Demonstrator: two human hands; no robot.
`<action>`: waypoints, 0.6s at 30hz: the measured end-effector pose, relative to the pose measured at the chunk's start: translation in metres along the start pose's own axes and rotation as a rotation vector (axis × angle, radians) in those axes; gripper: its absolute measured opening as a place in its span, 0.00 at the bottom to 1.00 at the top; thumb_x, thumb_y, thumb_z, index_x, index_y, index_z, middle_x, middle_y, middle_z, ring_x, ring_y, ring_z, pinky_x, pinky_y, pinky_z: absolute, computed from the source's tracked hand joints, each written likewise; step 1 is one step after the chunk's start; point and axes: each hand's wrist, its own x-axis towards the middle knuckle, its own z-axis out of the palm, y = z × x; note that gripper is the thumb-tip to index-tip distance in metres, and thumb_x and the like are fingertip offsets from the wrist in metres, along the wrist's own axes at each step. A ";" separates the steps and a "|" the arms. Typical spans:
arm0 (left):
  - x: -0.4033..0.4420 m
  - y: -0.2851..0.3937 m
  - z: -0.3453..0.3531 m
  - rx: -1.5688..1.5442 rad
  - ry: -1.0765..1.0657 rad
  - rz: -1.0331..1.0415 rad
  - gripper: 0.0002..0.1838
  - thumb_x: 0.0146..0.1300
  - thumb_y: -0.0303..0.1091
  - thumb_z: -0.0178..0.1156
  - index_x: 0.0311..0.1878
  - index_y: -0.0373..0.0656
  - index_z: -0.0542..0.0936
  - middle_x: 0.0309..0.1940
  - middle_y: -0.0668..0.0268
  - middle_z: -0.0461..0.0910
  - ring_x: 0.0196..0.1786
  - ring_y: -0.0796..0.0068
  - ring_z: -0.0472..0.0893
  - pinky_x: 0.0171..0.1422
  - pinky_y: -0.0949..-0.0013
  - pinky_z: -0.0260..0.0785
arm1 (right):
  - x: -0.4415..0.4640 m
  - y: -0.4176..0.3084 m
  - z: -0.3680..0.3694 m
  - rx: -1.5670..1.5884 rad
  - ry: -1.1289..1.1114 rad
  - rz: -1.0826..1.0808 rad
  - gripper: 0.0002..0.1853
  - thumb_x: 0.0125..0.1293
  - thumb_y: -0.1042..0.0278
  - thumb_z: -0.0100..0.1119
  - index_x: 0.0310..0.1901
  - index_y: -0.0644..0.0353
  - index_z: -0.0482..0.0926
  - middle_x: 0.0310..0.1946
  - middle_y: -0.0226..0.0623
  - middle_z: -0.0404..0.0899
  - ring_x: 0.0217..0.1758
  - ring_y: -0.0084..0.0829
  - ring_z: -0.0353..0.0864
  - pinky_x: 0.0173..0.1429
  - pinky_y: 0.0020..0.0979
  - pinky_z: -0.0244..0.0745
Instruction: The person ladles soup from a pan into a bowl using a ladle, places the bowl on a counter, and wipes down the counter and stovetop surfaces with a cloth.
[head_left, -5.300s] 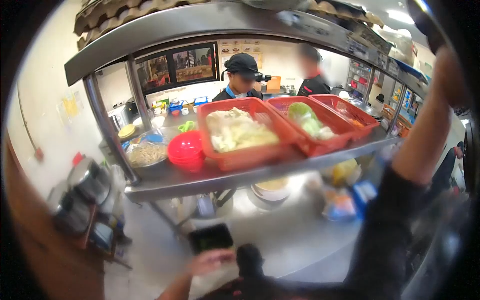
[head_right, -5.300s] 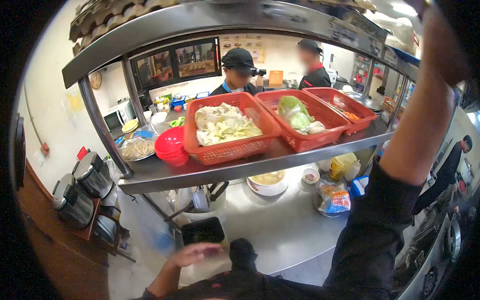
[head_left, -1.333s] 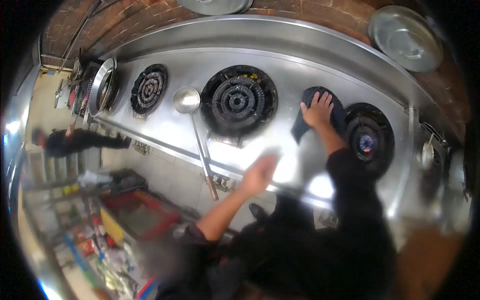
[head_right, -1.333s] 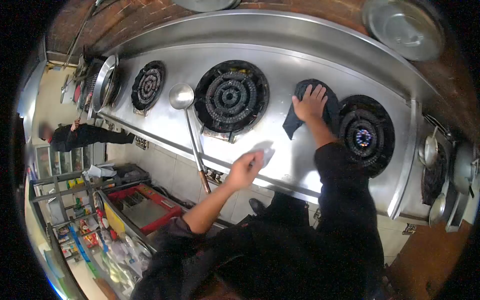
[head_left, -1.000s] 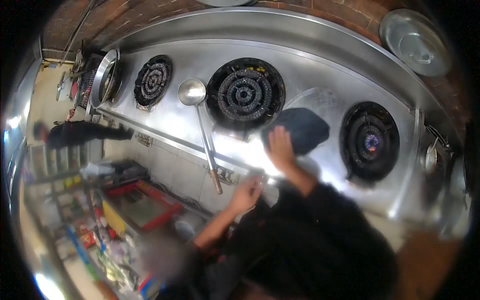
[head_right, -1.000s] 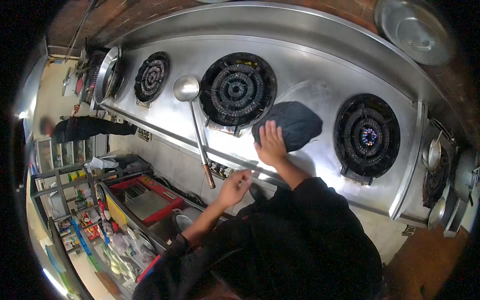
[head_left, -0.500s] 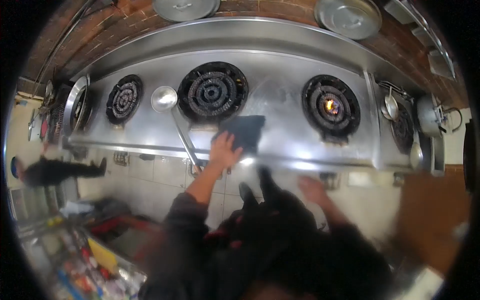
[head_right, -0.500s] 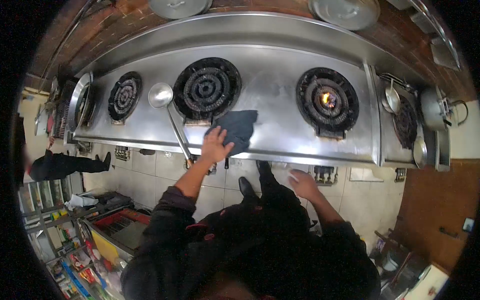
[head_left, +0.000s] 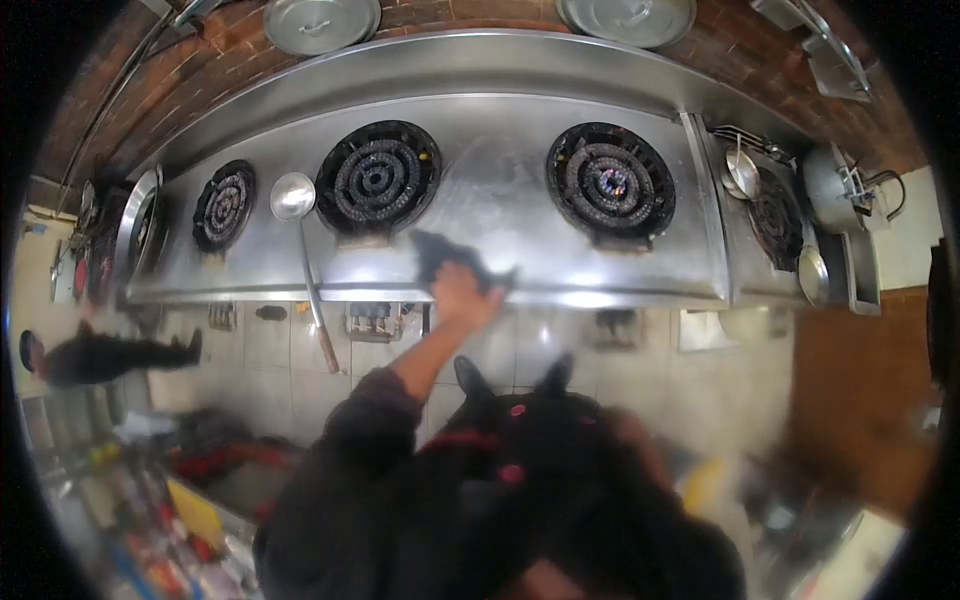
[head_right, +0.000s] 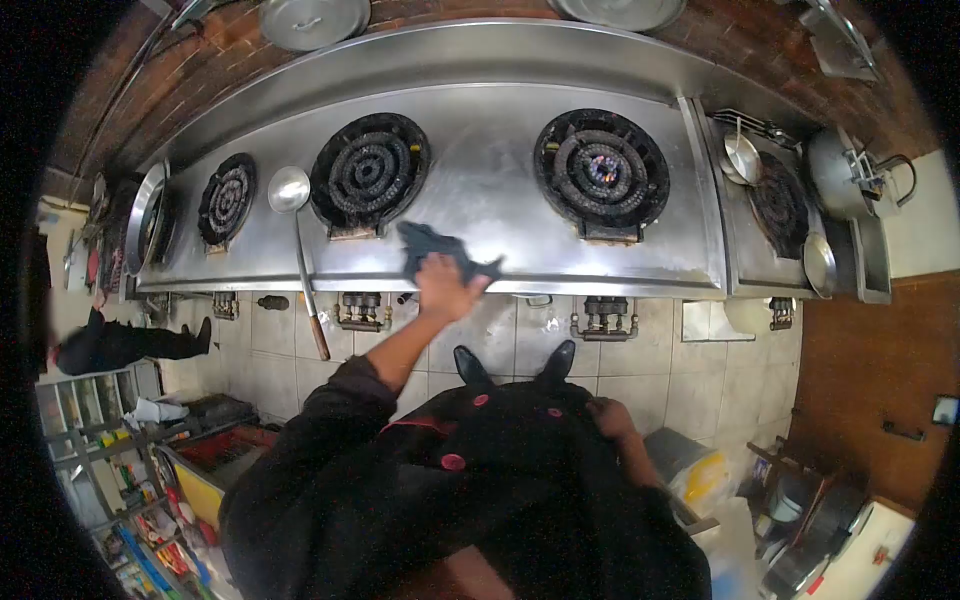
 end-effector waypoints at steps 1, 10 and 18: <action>-0.008 0.037 -0.010 -0.021 0.026 0.113 0.45 0.63 0.67 0.45 0.67 0.33 0.66 0.69 0.43 0.59 0.70 0.43 0.61 0.68 0.50 0.57 | -0.001 0.003 -0.010 0.042 -0.040 0.049 0.21 0.67 0.51 0.51 0.47 0.61 0.82 0.44 0.53 0.81 0.49 0.52 0.80 0.57 0.44 0.73; 0.048 0.154 -0.038 -1.172 -0.092 0.281 0.31 0.63 0.57 0.60 0.44 0.31 0.79 0.33 0.58 0.83 0.35 0.69 0.80 0.43 0.62 0.73 | 0.001 0.137 -0.065 -0.007 0.179 0.012 0.23 0.67 0.51 0.51 0.48 0.65 0.81 0.49 0.52 0.80 0.55 0.48 0.78 0.62 0.40 0.70; 0.096 0.059 -0.036 -0.307 0.218 -0.136 0.44 0.63 0.61 0.50 0.74 0.40 0.54 0.71 0.40 0.54 0.72 0.42 0.57 0.73 0.47 0.53 | 0.080 0.127 -0.191 0.308 0.914 0.209 0.26 0.67 0.54 0.54 0.57 0.69 0.75 0.51 0.60 0.77 0.57 0.52 0.75 0.62 0.41 0.68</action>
